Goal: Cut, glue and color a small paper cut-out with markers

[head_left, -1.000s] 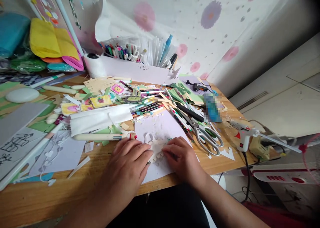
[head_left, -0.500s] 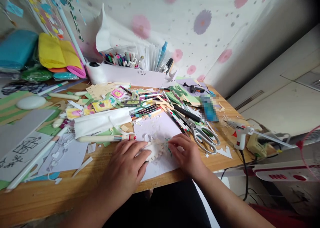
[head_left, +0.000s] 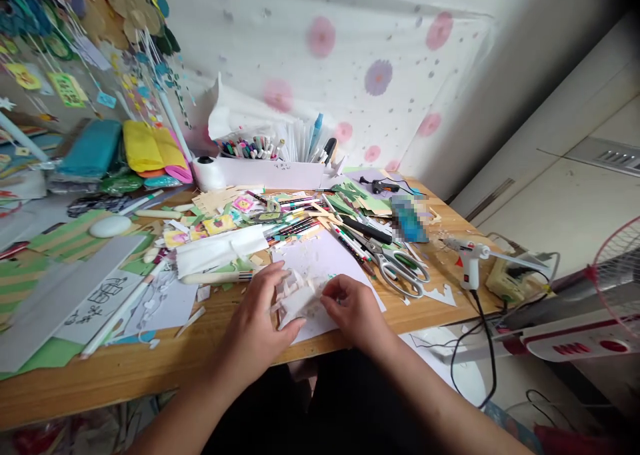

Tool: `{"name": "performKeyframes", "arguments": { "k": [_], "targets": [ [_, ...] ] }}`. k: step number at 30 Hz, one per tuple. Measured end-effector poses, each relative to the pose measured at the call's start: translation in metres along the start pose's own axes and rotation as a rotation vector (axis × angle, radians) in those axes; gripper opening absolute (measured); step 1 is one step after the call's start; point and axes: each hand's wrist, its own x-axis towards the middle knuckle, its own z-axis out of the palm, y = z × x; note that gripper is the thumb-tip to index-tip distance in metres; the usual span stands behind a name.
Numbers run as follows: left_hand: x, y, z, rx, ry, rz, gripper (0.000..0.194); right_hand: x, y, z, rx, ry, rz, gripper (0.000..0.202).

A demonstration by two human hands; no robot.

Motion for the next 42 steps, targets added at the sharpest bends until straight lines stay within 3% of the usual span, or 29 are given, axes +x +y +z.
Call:
{"name": "performKeyframes", "arguments": {
  "k": [3,6,9,12,15,21,27,31,38,42],
  "targets": [
    [0.007,0.013,-0.007,-0.443,-0.028,-0.324,0.075,-0.006,-0.008,-0.006,0.131,-0.002,-0.068,0.004],
    [0.015,0.030,-0.019,-0.638,-0.167,-0.463,0.054,-0.011,-0.017,-0.016,0.221,-0.021,-0.138,0.005],
    [0.016,0.046,-0.028,-0.624,-0.224,-0.491,0.028,-0.017,-0.027,-0.026,0.251,0.016,-0.254,0.005],
    [0.008,0.059,-0.029,-0.629,-0.172,-0.504,0.025,-0.029,-0.036,-0.030,0.147,0.180,-0.444,0.013],
    [-0.001,0.073,-0.026,-0.594,-0.096,-0.455,0.020,-0.043,-0.043,-0.029,0.031,0.287,-0.513,0.016],
    [-0.010,0.100,-0.031,-0.350,0.087,-0.198,0.019,-0.056,-0.055,-0.029,0.087,0.283,-0.520,0.019],
    [-0.021,0.112,-0.035,-0.267,0.104,-0.166,0.018,-0.061,-0.063,-0.039,0.126,0.265,-0.580,0.016],
    [-0.026,0.113,-0.036,-0.386,0.058,-0.238,0.022,-0.064,-0.063,-0.044,0.206,0.202,-0.594,0.015],
    [-0.038,0.104,-0.032,-0.754,-0.061,-0.482,0.035,-0.071,-0.062,-0.048,0.264,0.146,-0.627,0.018],
    [-0.041,0.105,-0.027,-0.987,-0.076,-0.640,0.038,-0.074,-0.059,-0.050,0.284,0.196,-0.636,0.020]
  ]
}}
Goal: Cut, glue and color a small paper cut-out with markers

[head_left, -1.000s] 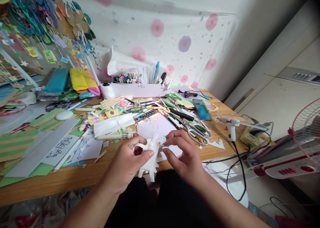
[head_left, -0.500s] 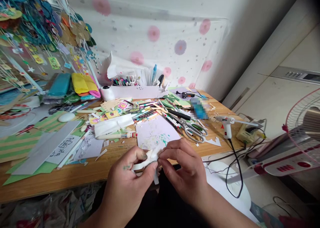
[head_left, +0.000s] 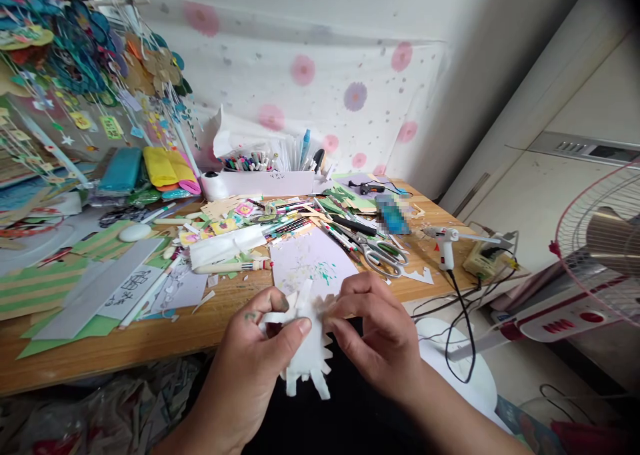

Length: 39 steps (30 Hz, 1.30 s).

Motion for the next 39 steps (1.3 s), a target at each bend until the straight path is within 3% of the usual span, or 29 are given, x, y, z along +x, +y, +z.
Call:
{"name": "performKeyframes", "arguments": {
  "k": [3,9,14,18,21,24,28,32,39],
  "targets": [
    [-0.002,0.000,0.003,-0.044,0.007,-0.005,0.038,-0.002,-0.003,-0.002,-0.061,0.032,-0.007,0.024],
    [-0.009,0.003,0.005,0.018,0.011,0.054,0.035,-0.003,-0.009,-0.002,-0.159,-0.032,-0.063,0.023],
    [-0.012,0.008,0.007,-0.040,-0.029,-0.029,0.039,-0.002,-0.004,-0.007,-0.115,-0.092,-0.211,0.023],
    [-0.007,0.011,0.004,-0.054,-0.093,-0.098,0.041,-0.002,0.000,-0.016,-0.090,-0.175,-0.238,0.021],
    [-0.003,0.011,0.000,-0.033,-0.104,-0.086,0.040,-0.005,0.001,-0.020,0.050,-0.121,-0.090,0.026],
    [-0.001,0.009,-0.003,0.064,-0.080,-0.037,0.037,-0.007,0.001,-0.014,0.294,0.033,0.224,0.029],
    [-0.001,0.006,-0.003,0.186,-0.067,0.052,0.034,-0.002,0.001,0.002,0.553,-0.003,0.610,0.034],
    [0.001,0.007,-0.004,0.288,-0.042,0.126,0.031,0.006,0.001,0.008,0.537,-0.044,0.643,0.037],
    [0.002,0.008,-0.005,0.250,-0.075,0.056,0.029,0.008,0.003,0.003,0.410,-0.143,0.606,0.036]
  ]
}}
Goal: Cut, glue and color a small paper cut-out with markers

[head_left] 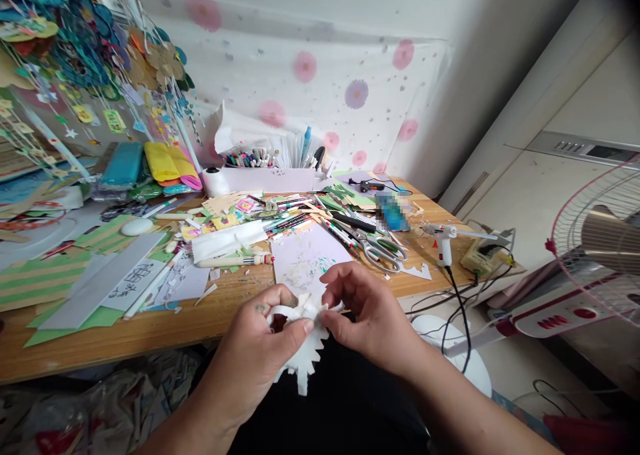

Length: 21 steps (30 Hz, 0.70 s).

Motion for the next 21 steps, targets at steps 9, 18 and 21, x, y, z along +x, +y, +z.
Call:
{"name": "performKeyframes", "arguments": {
  "k": [9,18,21],
  "targets": [
    [-0.002,-0.002,0.002,-0.149,0.000,-0.057,0.032,0.000,0.002,-0.006,0.188,0.011,0.056,0.035],
    [0.013,-0.011,0.004,-0.141,0.020,-0.098,0.042,0.005,0.011,0.001,0.151,0.079,0.075,0.033],
    [0.015,-0.015,0.004,-0.171,-0.020,-0.078,0.032,0.007,0.018,-0.002,0.168,0.077,0.101,0.032]
  ]
}}
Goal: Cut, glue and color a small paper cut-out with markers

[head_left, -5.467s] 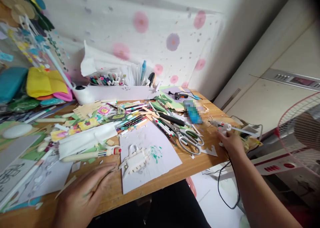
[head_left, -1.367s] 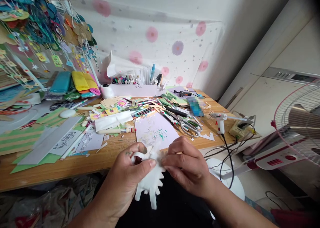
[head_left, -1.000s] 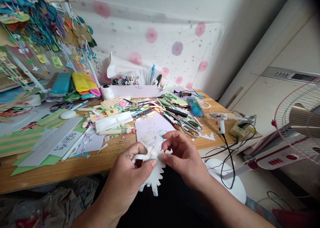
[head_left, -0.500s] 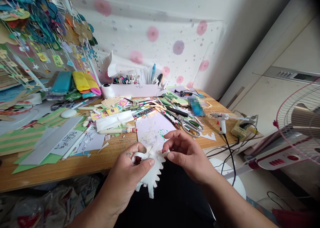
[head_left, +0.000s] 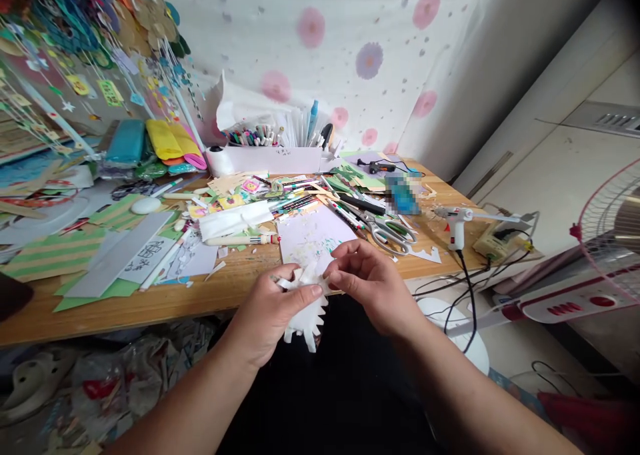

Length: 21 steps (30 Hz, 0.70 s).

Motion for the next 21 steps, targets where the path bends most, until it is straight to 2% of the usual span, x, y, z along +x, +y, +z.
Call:
{"name": "performKeyframes", "arguments": {
  "k": [7,12,17,19,21],
  "targets": [
    [0.002,-0.003,-0.009,0.010,-0.017,-0.064,0.032,0.003,0.013,-0.006,0.007,0.136,-0.013,0.025],
    [0.003,0.000,-0.018,0.011,0.004,-0.075,0.029,0.001,0.014,-0.014,0.078,0.231,0.039,0.031],
    [0.008,0.000,-0.018,0.065,0.051,-0.043,0.031,-0.002,0.024,0.001,0.132,0.125,0.105,0.051],
    [0.010,0.002,-0.017,0.103,0.063,-0.020,0.031,-0.003,0.030,0.008,0.072,0.133,0.048,0.055],
    [0.012,0.003,-0.016,0.107,0.145,0.064,0.036,-0.005,0.034,0.009,-0.078,0.211,-0.148,0.053]
  ]
}}
